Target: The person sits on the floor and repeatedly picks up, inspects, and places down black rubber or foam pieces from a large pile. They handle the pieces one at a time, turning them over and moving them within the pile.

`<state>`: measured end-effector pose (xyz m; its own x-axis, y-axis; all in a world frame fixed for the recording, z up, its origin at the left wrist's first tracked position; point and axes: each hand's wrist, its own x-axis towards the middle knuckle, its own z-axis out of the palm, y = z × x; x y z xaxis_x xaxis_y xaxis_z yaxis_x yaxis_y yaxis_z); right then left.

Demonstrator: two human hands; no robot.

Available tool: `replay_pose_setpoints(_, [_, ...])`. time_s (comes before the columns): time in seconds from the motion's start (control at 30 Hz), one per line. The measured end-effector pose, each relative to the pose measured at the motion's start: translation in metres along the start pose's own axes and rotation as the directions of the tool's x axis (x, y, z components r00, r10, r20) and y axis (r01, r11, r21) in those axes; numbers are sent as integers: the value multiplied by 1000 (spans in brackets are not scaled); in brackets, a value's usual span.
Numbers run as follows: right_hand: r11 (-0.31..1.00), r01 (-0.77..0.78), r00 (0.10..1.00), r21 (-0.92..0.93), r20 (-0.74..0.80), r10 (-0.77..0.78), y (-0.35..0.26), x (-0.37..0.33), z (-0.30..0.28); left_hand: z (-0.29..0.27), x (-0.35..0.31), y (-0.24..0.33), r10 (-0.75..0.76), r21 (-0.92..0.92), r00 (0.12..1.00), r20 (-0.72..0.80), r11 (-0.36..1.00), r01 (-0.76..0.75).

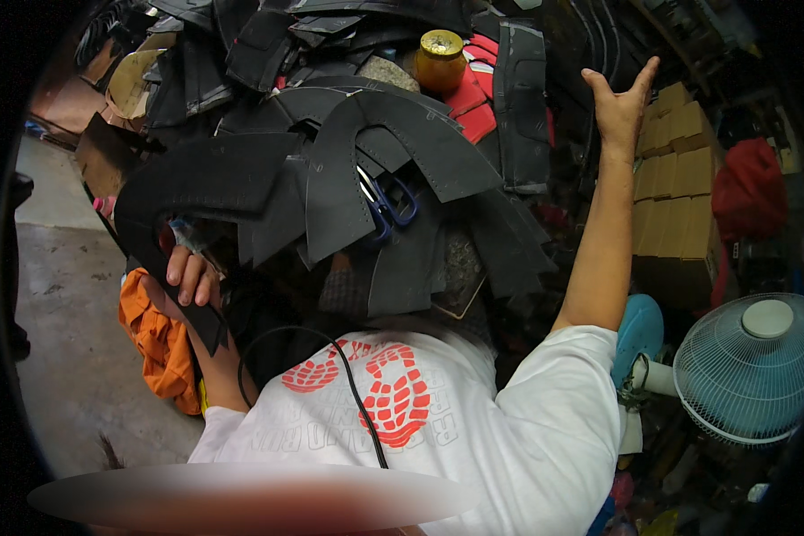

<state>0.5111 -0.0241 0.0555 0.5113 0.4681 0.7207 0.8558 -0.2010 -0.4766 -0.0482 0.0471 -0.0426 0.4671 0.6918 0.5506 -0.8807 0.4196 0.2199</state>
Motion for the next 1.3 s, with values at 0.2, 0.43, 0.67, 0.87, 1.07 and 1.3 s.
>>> replay_pose_setpoints(0.2, [991,0,998,135,65,-9,-49,-12,-6,2,0,3,3,-8,1000,16,1000,-3])
replay_pose_setpoints(0.43, [977,22,975,214,212,-68,-61,-38,-13,4,1,6,-49,-13,998,28,999,50])
replay_pose_setpoints(0.67, [969,61,972,240,207,-113,-81,-59,8,4,-5,4,7,4,1000,28,1000,-7])
replay_pose_setpoints(0.87, [955,255,854,150,428,-296,-153,-127,14,6,-9,6,27,-6,999,31,1000,-27])
replay_pose_setpoints(1.07, [984,130,834,125,523,-176,-116,-126,29,13,-2,2,7,-10,1000,5,1000,-6])
replay_pose_setpoints(1.3, [901,65,894,-429,425,138,-14,-71,63,16,1,2,25,9,1000,-6,1000,-25])
